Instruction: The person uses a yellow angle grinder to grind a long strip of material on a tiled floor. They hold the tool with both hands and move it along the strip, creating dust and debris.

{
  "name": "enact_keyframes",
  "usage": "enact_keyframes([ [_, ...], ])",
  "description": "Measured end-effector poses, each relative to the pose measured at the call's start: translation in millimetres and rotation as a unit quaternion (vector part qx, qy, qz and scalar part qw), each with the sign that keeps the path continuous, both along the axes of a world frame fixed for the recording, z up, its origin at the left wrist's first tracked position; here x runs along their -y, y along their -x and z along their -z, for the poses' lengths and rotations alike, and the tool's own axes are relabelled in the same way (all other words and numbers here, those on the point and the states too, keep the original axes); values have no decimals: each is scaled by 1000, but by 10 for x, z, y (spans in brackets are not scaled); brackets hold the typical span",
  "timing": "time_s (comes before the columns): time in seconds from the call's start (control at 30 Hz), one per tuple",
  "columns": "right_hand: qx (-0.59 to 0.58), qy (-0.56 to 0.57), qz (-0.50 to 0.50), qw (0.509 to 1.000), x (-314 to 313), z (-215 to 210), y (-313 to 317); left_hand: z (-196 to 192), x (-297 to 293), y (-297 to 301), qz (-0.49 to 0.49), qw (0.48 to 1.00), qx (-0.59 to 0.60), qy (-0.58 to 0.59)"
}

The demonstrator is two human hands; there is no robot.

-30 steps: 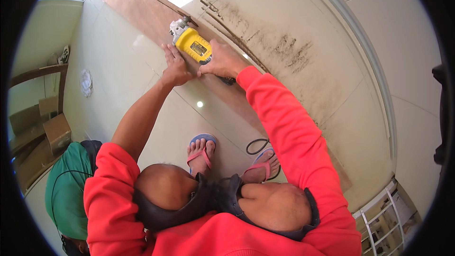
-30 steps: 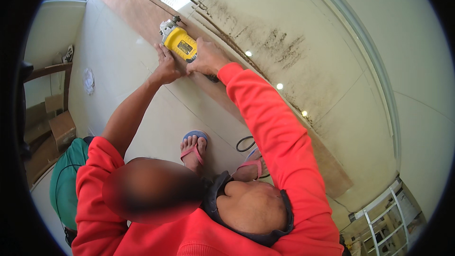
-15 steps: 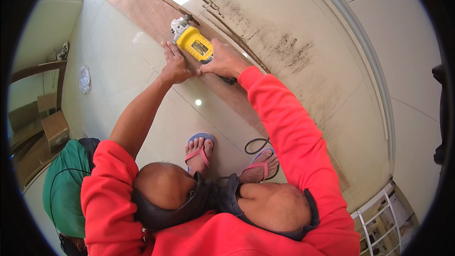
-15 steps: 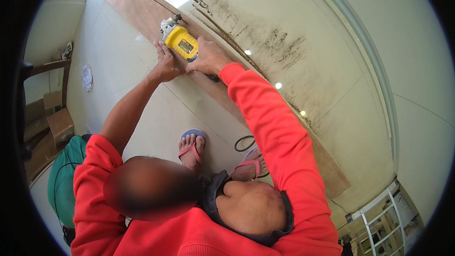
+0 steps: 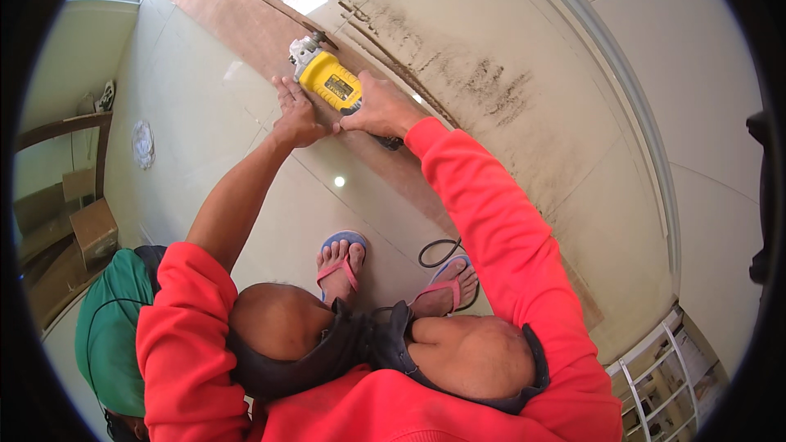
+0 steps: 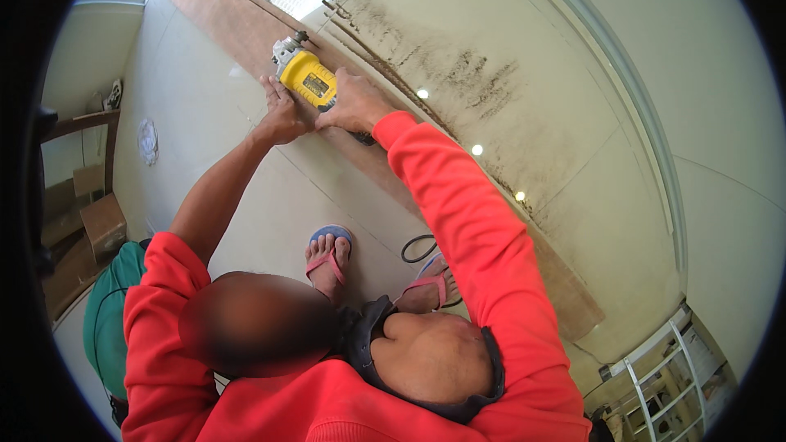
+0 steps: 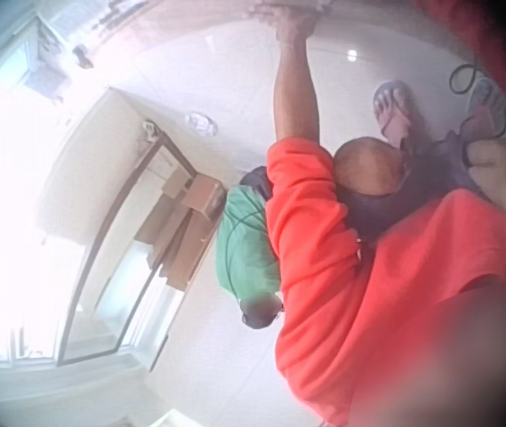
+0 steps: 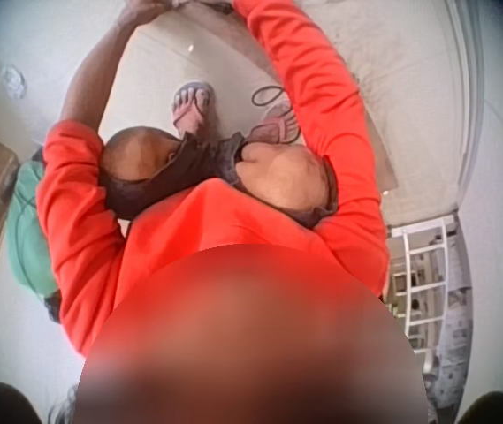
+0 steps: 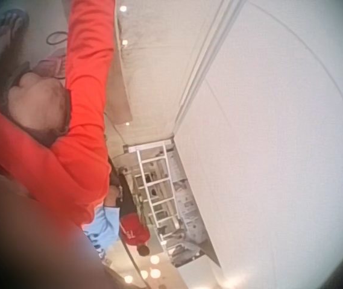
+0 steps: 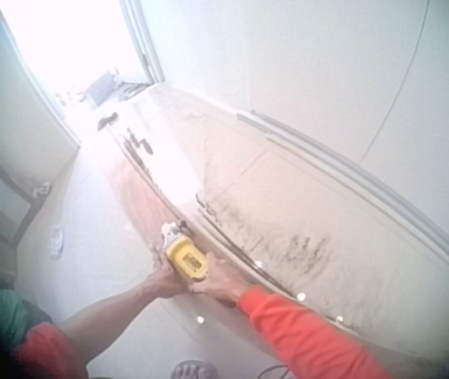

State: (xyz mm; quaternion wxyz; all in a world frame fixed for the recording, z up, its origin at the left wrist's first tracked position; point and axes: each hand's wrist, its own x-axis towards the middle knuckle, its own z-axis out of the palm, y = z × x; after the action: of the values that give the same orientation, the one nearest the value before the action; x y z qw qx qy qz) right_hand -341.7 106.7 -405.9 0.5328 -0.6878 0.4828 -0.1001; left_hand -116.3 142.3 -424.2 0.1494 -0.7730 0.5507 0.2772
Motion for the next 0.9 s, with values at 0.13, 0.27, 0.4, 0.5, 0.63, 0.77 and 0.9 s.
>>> enact_keyframes([
  [0.13, -9, 1, -2, 1000, -2, -12, -3, -30, 3, 19, 2, 1000, 4, -5],
  [0.27, -2, -5, -6, 1000, -6, -36, 11, -46, 13, 14, -4, 1000, 1, -13],
  [0.4, -7, -7, -8, 1000, -24, -39, 51, -35, 4, 0, -1, 1000, -7, 1],
  [0.5, -5, -7, -5, 1000, -28, -43, 53, -23, 19, 2, -3, 1000, -6, 3],
  [0.63, -10, -14, -3, 1000, -44, -47, 65, -21, 21, -1, -5, 1000, 2, -4],
  [0.77, -1, -19, -3, 1000, -47, -33, 68, -23, 24, -8, -3, 1000, -9, 4],
  [0.9, -1, -8, -2, 1000, -58, -22, 79, -26, 15, 0, -4, 1000, -8, 2],
])
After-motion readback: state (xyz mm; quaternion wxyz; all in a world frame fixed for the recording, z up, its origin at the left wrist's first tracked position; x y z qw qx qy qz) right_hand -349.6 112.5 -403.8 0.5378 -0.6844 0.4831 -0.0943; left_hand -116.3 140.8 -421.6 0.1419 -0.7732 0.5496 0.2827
